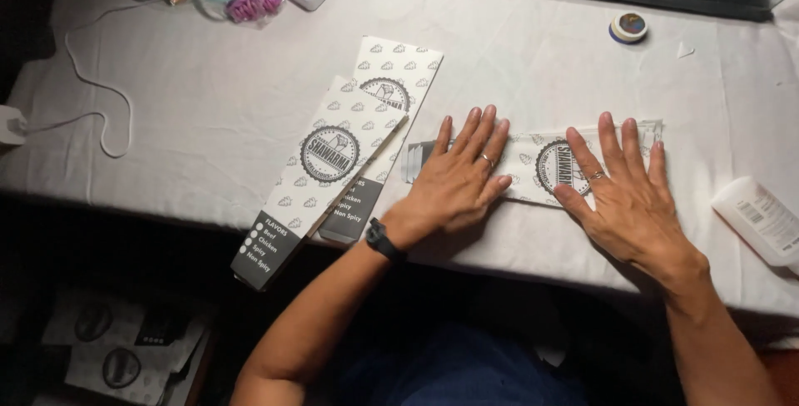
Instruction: The person folds printed paper sheets into rectangular packages on a white table. They repeatedly fold the edges, press the folds flat, and apply glue from a bottle to seal the flaps. The finished packages are stacked on the table.
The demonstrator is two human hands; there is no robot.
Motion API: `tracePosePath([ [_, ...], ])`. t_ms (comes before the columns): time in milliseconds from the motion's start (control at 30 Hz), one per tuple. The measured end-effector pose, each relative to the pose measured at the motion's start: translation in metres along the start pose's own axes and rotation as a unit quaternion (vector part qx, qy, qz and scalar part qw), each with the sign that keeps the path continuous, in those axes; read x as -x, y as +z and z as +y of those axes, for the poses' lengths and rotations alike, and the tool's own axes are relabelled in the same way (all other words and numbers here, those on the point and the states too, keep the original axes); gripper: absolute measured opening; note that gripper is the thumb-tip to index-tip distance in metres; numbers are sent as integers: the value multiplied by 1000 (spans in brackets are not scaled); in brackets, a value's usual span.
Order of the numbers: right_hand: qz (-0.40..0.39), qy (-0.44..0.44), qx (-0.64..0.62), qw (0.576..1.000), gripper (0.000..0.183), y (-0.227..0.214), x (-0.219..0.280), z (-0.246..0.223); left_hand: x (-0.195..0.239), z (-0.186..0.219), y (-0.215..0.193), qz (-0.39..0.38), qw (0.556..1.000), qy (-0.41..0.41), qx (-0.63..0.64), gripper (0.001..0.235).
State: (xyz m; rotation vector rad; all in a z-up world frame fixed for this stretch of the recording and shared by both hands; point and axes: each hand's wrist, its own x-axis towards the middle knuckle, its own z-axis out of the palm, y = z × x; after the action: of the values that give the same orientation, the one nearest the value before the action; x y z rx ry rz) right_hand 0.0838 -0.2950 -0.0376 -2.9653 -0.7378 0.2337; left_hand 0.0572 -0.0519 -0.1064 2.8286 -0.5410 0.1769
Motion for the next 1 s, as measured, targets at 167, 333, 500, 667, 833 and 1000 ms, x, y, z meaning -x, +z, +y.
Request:
tracePosePath([
  [167, 7, -20, 2, 1000, 83, 2, 1, 6, 55, -41, -91, 146, 955, 14, 258, 73],
  [333, -17, -25, -53, 998, 90, -11, 1, 9, 118, -74, -143, -49, 936, -340, 72, 134],
  [500, 5, -28, -56, 998, 89, -40, 10, 3, 142, -100, -129, -36, 917, -381, 112, 134],
  [667, 101, -56, -104, 988, 78, -44, 21, 10, 155, -106, -137, 11, 901, -387, 195, 96],
  [833, 220, -93, -190, 952, 42, -54, 25, -9, 158, -70, -173, 137, 895, -341, 252, 56],
  [1000, 206, -166, -470, 842, 25, -77, 21, -52, 150, -30, -194, 123, 860, -169, 466, 69],
])
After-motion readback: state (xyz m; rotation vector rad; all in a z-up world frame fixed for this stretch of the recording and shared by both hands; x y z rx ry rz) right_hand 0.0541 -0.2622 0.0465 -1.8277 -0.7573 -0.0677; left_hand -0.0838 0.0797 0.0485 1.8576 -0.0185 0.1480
